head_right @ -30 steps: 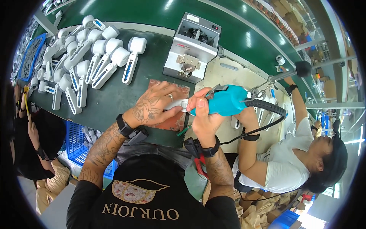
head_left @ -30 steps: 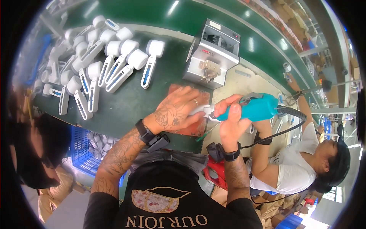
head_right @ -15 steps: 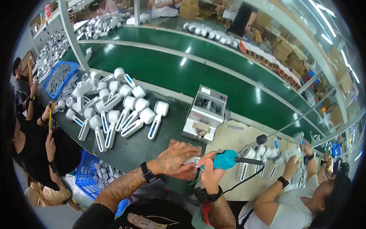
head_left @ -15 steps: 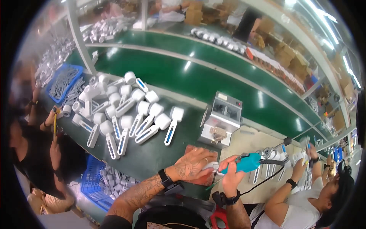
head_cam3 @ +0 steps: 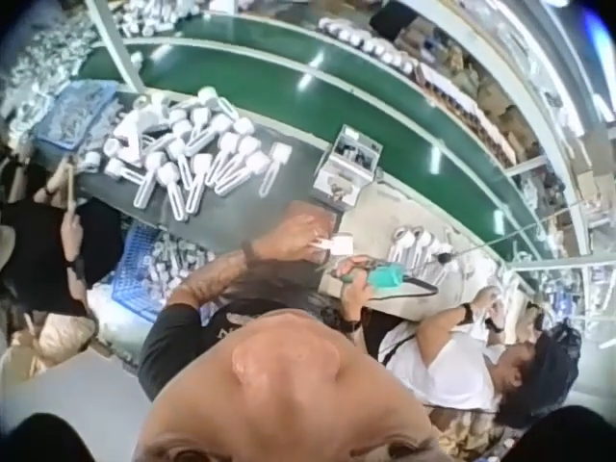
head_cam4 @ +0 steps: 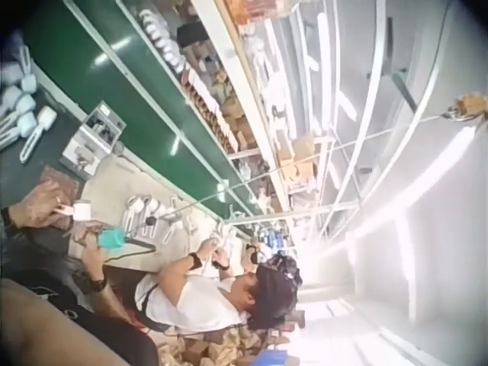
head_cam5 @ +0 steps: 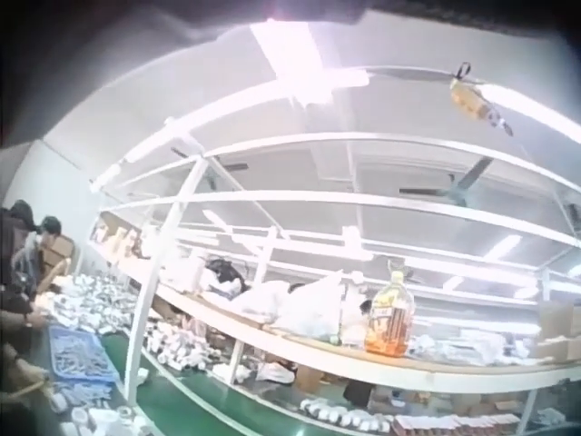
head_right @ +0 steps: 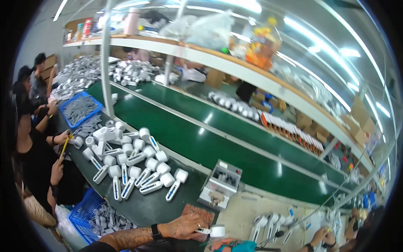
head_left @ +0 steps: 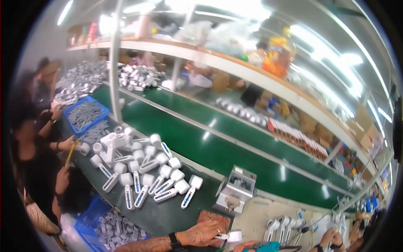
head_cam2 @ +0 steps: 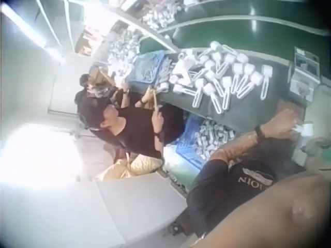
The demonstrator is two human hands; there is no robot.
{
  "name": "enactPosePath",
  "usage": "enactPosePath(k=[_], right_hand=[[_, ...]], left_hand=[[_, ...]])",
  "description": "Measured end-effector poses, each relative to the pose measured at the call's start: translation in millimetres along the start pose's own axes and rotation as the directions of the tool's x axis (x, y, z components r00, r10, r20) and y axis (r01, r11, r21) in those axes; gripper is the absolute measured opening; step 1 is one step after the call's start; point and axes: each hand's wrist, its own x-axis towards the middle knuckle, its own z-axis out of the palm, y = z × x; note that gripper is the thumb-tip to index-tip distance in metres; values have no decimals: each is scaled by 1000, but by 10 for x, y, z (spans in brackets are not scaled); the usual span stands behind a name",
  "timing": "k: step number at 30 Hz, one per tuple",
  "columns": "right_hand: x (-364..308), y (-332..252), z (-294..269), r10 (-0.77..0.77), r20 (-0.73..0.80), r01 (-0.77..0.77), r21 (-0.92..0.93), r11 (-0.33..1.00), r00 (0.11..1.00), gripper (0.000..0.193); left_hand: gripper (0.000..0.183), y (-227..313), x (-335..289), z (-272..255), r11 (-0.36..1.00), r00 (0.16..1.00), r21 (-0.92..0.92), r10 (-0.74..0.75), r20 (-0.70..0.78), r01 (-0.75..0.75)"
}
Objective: The person picks up a white plastic component, fits a blue internal part into it, and joins it with another white piece. They then use a teal power screwdriver to drive a screw into the assembly before placing it back on the table.
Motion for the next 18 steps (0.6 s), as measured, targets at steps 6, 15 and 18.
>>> enactPosePath(k=[6, 15, 18], right_hand=[[-13, 84, -120, 27, -17, -28, -46, 999, 999, 23], [37, -44, 42, 18, -26, -22, -178, 984, 1000, 22], [72, -18, 105, 63, -52, -69, -139, 988, 997, 20]], left_hand=[[31, 50, -65, -307, 997, 985, -58, -52, -167, 43], [33, 23, -668, -819, 934, 850, -28, -338, -404, 357], [36, 5, -1003, -1132, 816, 685, -77, -528, -502, 573]])
